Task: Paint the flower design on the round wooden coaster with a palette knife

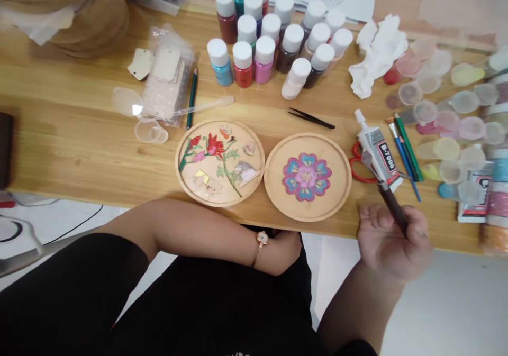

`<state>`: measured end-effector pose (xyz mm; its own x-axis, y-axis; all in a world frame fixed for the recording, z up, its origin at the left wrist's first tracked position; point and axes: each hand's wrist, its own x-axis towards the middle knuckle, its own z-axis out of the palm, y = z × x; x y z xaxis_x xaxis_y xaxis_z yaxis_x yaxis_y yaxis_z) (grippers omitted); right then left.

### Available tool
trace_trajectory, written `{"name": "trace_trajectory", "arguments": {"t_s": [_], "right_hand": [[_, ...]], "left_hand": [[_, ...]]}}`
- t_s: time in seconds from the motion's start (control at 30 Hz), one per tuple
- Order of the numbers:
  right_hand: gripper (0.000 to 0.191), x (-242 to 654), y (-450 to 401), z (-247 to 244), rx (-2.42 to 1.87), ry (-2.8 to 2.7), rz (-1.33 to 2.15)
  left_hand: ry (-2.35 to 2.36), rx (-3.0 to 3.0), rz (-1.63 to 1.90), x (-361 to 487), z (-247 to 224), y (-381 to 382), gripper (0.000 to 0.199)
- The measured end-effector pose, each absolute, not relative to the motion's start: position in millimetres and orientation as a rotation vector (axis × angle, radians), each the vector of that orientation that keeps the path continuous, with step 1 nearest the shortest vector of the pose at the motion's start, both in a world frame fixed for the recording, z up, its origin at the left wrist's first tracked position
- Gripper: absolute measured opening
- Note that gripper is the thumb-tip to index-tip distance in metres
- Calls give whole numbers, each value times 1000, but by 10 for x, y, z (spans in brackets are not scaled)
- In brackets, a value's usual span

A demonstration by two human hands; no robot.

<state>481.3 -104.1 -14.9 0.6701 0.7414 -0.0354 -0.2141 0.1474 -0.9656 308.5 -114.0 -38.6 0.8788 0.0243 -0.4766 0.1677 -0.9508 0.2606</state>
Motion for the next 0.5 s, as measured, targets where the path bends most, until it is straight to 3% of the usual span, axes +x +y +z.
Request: {"name": "trace_trajectory", "arguments": {"t_s": [0.2,0.5], "right_hand": [[28,4771,-1010,-103,-1224,-472,761],[31,4747,-995,-76,-1240,-433,762]], "left_hand": [[152,2821,-710,3097,-410,-1182,6],[197,2942,-626,3108,-527,-1267,26]]}}
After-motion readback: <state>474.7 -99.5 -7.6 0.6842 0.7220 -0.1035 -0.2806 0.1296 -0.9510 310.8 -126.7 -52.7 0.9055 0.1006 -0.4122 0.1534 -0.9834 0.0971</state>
